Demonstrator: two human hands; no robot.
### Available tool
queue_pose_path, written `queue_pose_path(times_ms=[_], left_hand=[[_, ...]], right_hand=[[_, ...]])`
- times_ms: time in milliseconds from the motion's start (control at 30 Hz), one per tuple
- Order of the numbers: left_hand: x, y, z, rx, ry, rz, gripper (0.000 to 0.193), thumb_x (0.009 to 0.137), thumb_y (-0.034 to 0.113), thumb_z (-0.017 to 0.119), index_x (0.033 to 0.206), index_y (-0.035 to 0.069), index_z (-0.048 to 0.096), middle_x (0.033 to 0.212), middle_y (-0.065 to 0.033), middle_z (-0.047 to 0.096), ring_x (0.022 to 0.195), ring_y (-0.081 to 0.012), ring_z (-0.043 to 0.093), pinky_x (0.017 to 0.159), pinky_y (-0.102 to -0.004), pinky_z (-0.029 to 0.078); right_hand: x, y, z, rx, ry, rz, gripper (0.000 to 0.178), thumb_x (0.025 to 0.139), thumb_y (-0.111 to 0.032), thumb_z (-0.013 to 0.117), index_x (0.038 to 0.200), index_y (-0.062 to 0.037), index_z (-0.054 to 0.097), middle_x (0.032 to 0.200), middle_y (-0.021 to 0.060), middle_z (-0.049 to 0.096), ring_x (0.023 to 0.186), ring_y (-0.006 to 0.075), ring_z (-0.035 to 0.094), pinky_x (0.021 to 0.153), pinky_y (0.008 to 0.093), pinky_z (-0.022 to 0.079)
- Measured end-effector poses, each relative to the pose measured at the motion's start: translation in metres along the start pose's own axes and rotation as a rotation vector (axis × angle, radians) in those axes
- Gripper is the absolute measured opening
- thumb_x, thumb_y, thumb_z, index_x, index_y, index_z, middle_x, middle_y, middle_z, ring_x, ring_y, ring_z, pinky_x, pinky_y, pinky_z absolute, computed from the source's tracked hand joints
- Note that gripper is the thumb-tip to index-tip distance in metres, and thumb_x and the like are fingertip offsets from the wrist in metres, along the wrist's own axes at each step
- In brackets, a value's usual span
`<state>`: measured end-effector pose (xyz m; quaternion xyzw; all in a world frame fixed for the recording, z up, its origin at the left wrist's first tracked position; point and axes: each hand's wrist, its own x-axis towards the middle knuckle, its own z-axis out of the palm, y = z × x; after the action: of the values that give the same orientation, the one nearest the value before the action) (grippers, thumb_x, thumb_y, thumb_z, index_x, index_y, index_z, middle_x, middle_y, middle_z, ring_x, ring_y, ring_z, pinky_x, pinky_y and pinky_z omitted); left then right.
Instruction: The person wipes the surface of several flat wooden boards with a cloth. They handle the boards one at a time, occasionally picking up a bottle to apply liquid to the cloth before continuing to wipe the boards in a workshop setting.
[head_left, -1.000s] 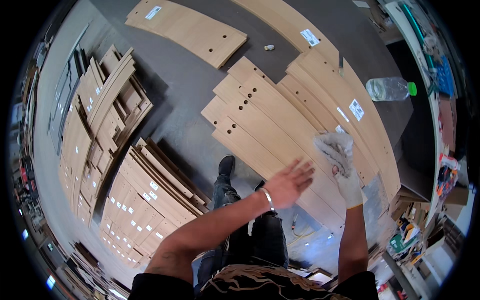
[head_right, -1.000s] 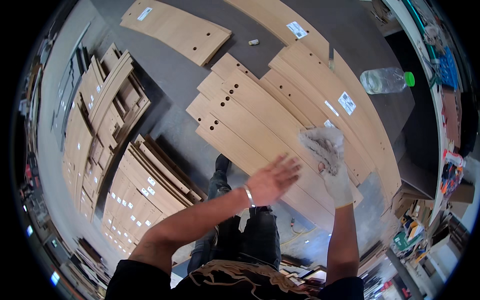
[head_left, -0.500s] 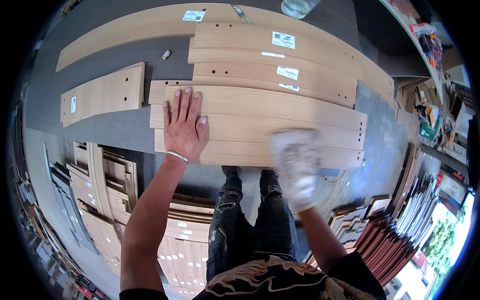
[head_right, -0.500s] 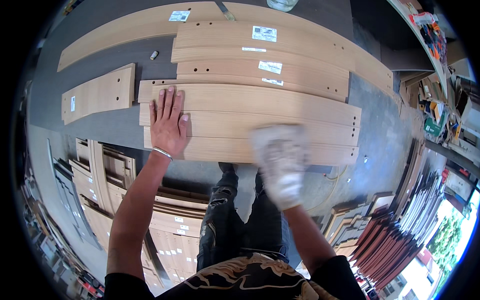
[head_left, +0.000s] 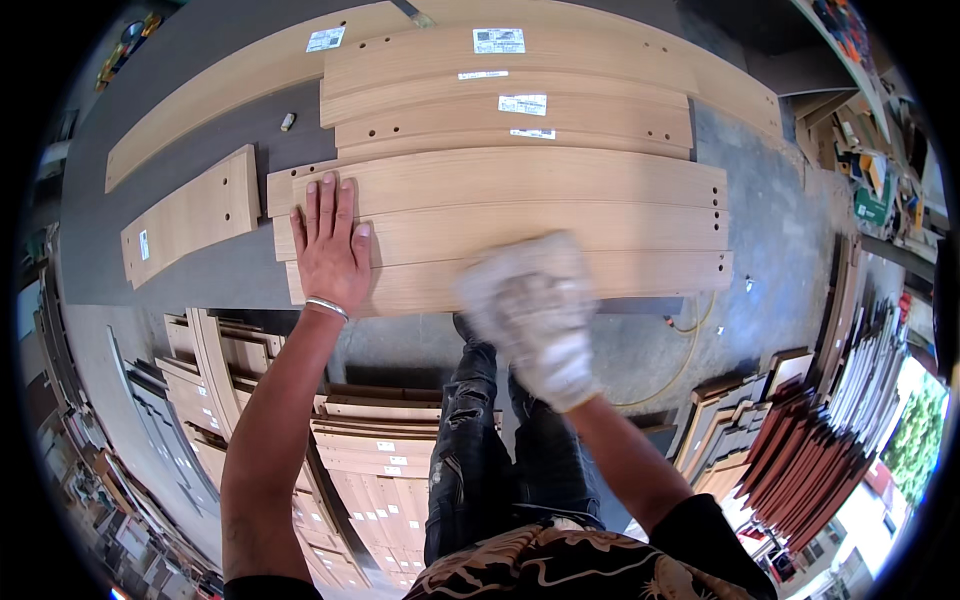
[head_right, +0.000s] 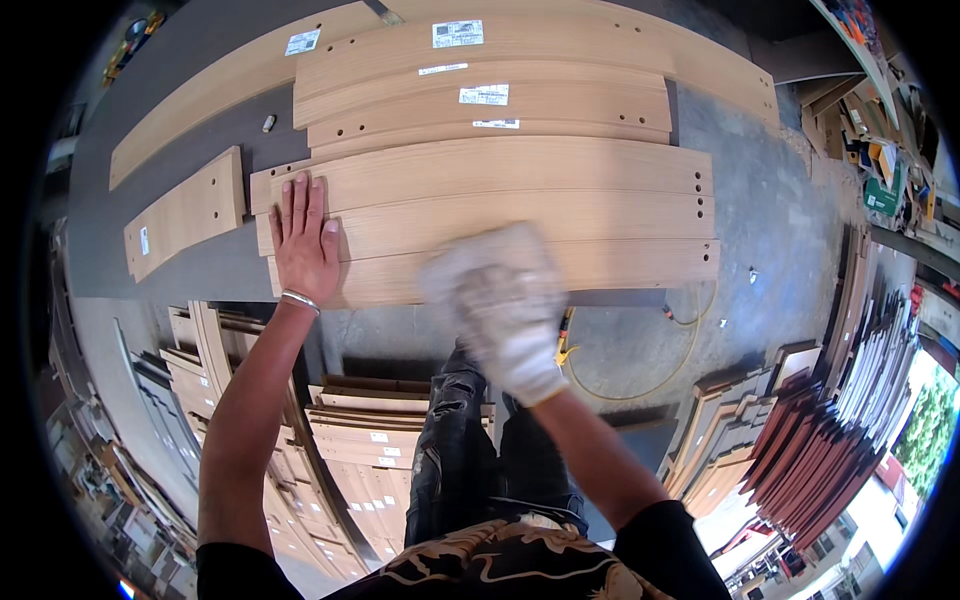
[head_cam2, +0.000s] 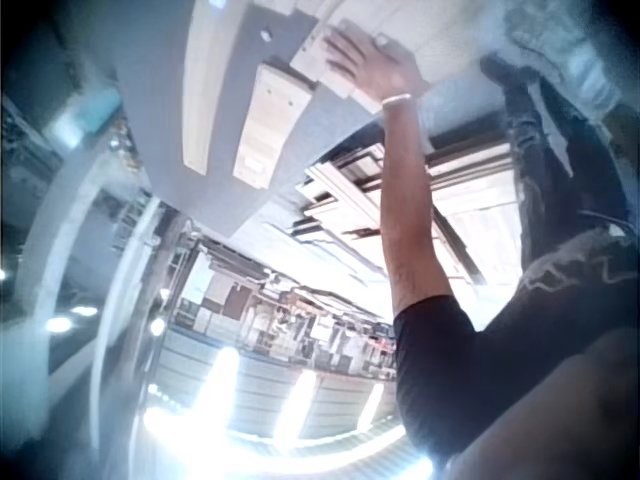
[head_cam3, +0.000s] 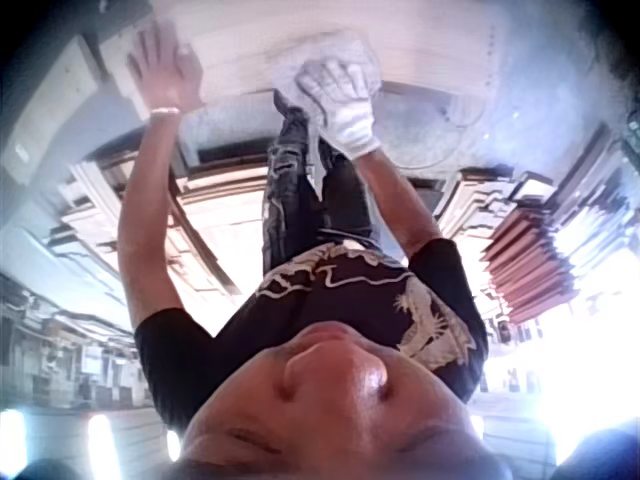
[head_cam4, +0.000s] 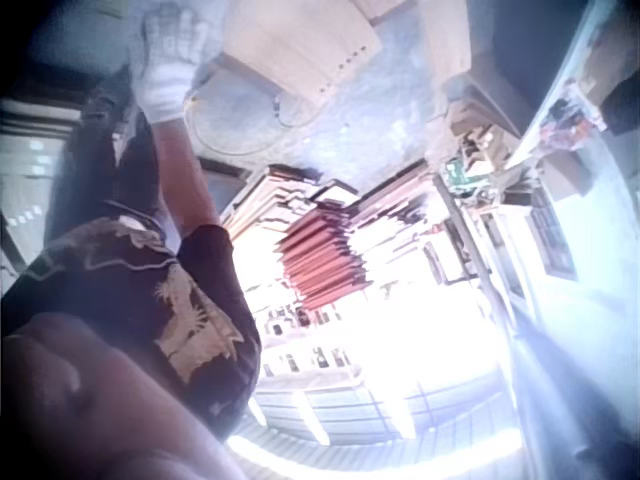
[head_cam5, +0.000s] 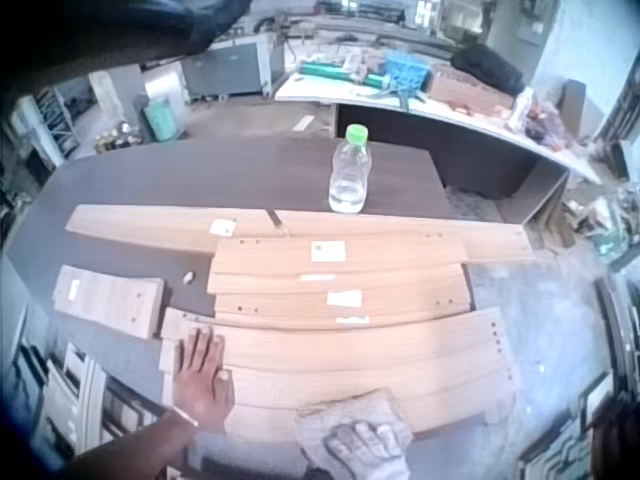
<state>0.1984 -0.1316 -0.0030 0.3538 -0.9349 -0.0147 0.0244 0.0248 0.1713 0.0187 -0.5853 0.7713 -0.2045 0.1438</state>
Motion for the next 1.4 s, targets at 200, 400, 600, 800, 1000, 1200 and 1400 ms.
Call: queue_pose_path(times_ms=[200, 400, 600, 800, 1000, 1200, 1400], left_hand=[[0.007, 0.008, 0.003, 0.027, 0.041, 0.021, 0.060, 0.110, 0.034, 0.037, 0.166, 0.017, 0.028, 0.174, -0.0097, 0.023, 0.161, -0.0343, 0.017, 0.129, -0.0589, 0.010], [0.018, 0.019, -0.001, 0.044, -0.055, -0.139, 0.057, 0.111, 0.044, 0.039, 0.165, 0.030, 0.031, 0.174, -0.0036, 0.022, 0.161, -0.0332, 0.017, 0.126, -0.0650, 0.014], [0.023, 0.027, 0.009, 0.041, 0.038, -0.254, 0.052, 0.111, 0.049, 0.039, 0.162, 0.038, 0.037, 0.174, -0.0004, 0.025, 0.161, -0.0306, 0.018, 0.124, -0.0693, 0.013], [0.020, 0.034, 0.006, 0.007, 0.134, -0.269, 0.051, 0.109, 0.041, 0.045, 0.159, 0.037, 0.043, 0.171, -0.0022, 0.033, 0.159, -0.0307, 0.025, 0.124, -0.0615, 0.022], [0.021, 0.035, 0.010, -0.017, 0.199, -0.281, 0.050, 0.107, 0.038, 0.048, 0.156, 0.036, 0.046, 0.167, -0.0032, 0.038, 0.156, -0.0312, 0.029, 0.119, -0.0609, 0.029], [0.018, 0.038, -0.004, -0.136, 0.214, -0.266, 0.053, 0.099, 0.037, 0.052, 0.148, 0.017, 0.055, 0.160, -0.0183, 0.045, 0.151, -0.0425, 0.035, 0.116, -0.0684, 0.031], [0.016, 0.034, 0.001, -0.184, 0.240, -0.265, 0.052, 0.099, 0.037, 0.051, 0.147, 0.017, 0.055, 0.159, -0.0180, 0.044, 0.151, -0.0412, 0.036, 0.116, -0.0680, 0.031]], right_hand=[[-0.052, 0.200, -0.104, 0.087, 0.459, 0.792, 0.060, 0.098, -0.016, 0.065, 0.154, -0.0040, 0.049, 0.161, 0.0228, 0.044, 0.153, 0.0378, 0.035, 0.127, 0.0444, 0.023], [0.056, 0.167, -0.099, 0.163, 0.346, 0.399, 0.062, 0.089, -0.010, 0.073, 0.148, -0.0073, 0.055, 0.152, 0.0216, 0.052, 0.145, 0.0382, 0.045, 0.120, 0.0445, 0.037], [0.105, 0.059, -0.056, 0.230, 0.333, -0.031, 0.034, 0.075, -0.006, 0.079, 0.108, -0.0103, 0.077, 0.114, 0.0136, 0.074, 0.111, 0.0356, 0.066, 0.103, 0.0460, 0.048], [0.138, 0.038, -0.044, 0.067, 0.043, -0.113, 0.009, 0.075, -0.009, 0.076, 0.082, -0.0139, 0.075, 0.082, 0.0034, 0.071, 0.085, 0.0267, 0.064, 0.081, 0.0424, 0.047], [0.154, 0.028, -0.045, 0.083, -0.115, -0.129, 0.008, 0.076, -0.007, 0.073, 0.082, -0.0110, 0.075, 0.082, 0.0064, 0.073, 0.082, 0.0289, 0.066, 0.080, 0.0432, 0.049], [0.164, 0.020, -0.047, 0.060, -0.207, -0.099, 0.008, 0.077, -0.003, 0.070, 0.084, -0.0050, 0.075, 0.081, 0.0117, 0.073, 0.079, 0.0329, 0.067, 0.077, 0.0440, 0.052], [0.173, 0.007, -0.057, 0.026, -0.384, 0.012, 0.017, 0.080, 0.002, 0.066, 0.094, 0.0016, 0.075, 0.087, 0.0156, 0.073, 0.079, 0.0264, 0.069, 0.075, 0.0362, 0.054]])
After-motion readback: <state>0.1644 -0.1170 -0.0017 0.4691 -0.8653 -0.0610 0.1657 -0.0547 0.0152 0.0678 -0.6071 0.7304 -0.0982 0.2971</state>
